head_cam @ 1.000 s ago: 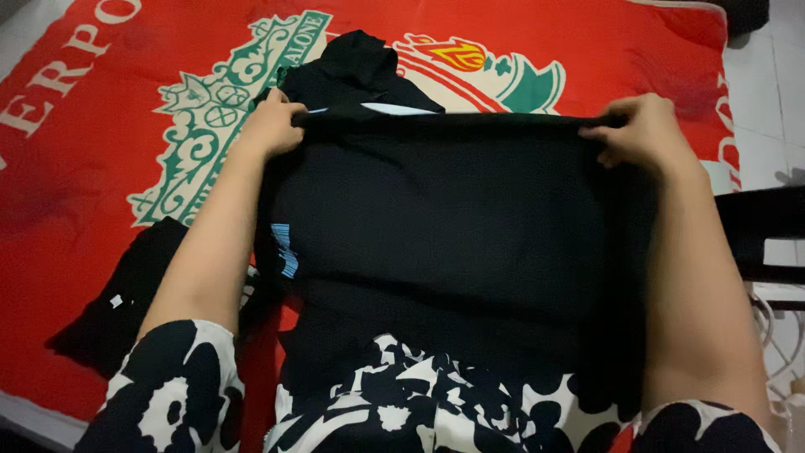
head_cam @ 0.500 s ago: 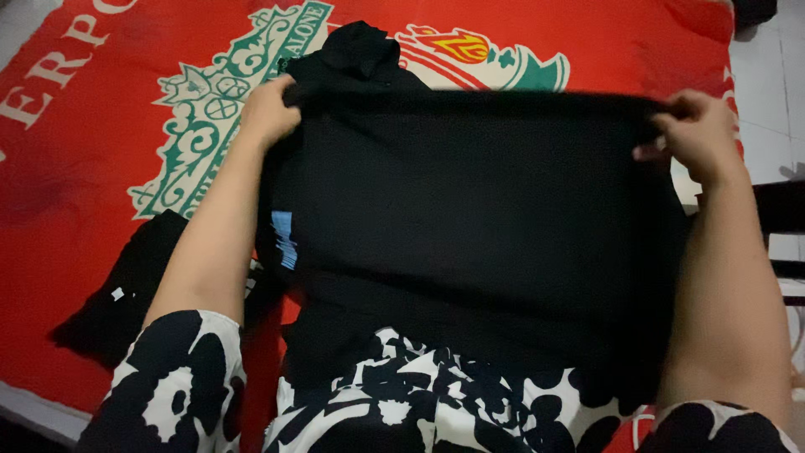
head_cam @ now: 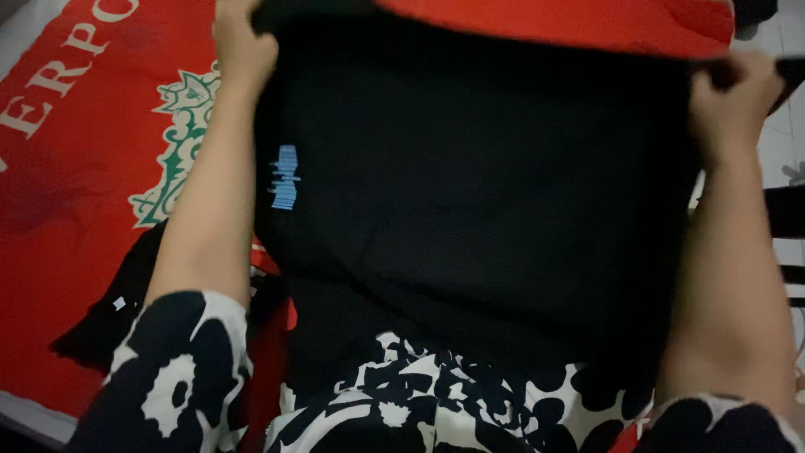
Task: The person irons t-shirts using an iron on an ironing board and then folds them.
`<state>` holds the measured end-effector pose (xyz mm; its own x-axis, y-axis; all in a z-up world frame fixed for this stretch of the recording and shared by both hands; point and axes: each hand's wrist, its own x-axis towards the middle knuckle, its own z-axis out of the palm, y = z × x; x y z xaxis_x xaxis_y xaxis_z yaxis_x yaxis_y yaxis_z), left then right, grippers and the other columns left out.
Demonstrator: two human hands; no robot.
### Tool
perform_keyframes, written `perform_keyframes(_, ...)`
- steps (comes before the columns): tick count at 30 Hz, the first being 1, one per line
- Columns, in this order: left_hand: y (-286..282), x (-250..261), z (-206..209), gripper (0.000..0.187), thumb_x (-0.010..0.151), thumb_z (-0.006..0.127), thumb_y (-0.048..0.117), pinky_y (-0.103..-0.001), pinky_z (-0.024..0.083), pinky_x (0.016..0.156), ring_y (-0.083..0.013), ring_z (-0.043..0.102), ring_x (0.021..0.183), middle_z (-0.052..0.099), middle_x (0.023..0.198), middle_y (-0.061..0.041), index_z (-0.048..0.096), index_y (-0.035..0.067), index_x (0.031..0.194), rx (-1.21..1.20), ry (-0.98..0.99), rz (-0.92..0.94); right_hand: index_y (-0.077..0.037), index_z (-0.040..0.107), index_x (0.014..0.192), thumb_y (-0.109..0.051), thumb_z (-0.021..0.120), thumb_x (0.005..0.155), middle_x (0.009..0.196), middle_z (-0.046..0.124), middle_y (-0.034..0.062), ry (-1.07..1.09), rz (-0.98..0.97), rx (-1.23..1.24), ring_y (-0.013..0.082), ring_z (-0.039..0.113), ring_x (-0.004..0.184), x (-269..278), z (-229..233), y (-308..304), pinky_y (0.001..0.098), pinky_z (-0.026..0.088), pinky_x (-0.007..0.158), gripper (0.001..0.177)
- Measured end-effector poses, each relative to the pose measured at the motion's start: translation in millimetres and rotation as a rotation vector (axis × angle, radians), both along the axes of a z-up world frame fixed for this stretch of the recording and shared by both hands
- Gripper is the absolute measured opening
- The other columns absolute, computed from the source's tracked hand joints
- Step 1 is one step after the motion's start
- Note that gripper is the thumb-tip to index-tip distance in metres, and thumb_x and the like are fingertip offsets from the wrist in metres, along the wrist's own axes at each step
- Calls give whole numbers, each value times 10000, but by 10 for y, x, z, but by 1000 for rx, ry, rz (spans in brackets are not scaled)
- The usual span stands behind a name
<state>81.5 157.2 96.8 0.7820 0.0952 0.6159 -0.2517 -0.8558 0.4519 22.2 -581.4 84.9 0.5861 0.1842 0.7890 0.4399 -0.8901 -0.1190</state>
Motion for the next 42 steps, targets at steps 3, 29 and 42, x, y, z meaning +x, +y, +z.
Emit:
perform_keyframes(3, -34, -666, -149, 598, 787, 572, -66, -447, 322, 1193, -353, 464, 1353, 590, 1466, -136, 775, 193, 1287, 40, -26, -281, -19, 693, 989, 17, 662, 911, 1060, 733, 132, 191, -90, -15, 267, 703, 991, -712, -264, 110, 352, 558, 928, 92)
perform_keyframes(29, 831, -1295, -757, 296, 960, 505, 259, -313, 469, 675, -166, 609, 778, 718, 890, -56, 736, 78, 1000, -610, 708, -94, -93, 802, 1119, -349, 818, 943, 1033, 785, 142, 980, -539, -84, 285, 756, 902, -2093, 107, 1016, 428, 588, 829, 311)
perform_keyframes(42, 577, -170, -1200, 335, 873, 802, 299, -436, 548, 882, -338, 715, 991, 750, 1040, -173, 748, 32, 1068, -146, 304, 119, -91, 646, 1323, -409, 852, 780, 1462, 550, 181, 784, 584, 21, 352, 486, 1388, -1175, -57, 3449, 483, 388, 1144, 662)
